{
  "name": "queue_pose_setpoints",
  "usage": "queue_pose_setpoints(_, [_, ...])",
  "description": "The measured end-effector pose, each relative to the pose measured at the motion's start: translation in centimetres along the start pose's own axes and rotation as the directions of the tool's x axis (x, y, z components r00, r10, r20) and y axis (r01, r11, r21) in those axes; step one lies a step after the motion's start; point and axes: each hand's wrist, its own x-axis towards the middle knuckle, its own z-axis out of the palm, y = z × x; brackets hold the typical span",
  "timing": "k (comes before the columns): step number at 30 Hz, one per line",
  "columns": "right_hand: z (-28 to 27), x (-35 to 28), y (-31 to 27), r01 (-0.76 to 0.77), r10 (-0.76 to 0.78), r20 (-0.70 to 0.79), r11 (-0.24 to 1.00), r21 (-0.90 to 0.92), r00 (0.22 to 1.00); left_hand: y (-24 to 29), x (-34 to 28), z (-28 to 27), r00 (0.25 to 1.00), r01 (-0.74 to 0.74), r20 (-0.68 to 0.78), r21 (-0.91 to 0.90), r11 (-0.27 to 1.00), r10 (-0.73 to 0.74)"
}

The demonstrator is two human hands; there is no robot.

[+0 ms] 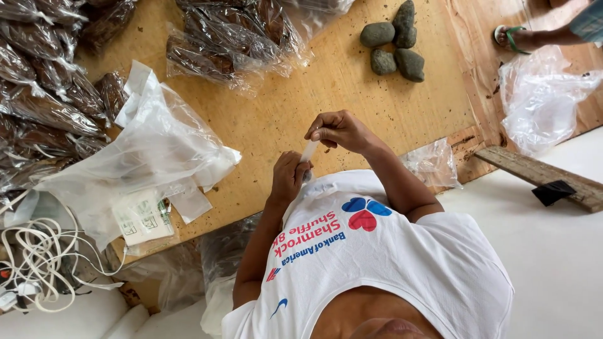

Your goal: Manually packaging small dried items into individual plastic bags and sealing them.

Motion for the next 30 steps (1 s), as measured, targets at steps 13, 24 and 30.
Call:
queue_pose_setpoints(13, [-1.8, 0.7, -1.6, 0.005, -0.007, -0.01, 0.972, -0.235, 1.0, 2.9, 1.9, -0.1, 0.991, 0.018, -0.13, 0.421, 0.907, 0.041])
queue_pose_setpoints(24, [-0.8, -0.9, -2.6, 0.161, -0.19, -0.056, 0.929, -0.333, 0.98, 4.7, 4.9, -3.2, 0.98, 0.199, -0.11, 0.41, 0.89, -0.168])
queue_pose_setpoints(30, [-0.9, -2.4, -3.2, 0.245, -0.287, -0.057, 0.891, -0.383, 0.956, 4.0, 5.1, -3.3, 0.983, 0.176, -0.006, 0.265, 0.948, -0.181])
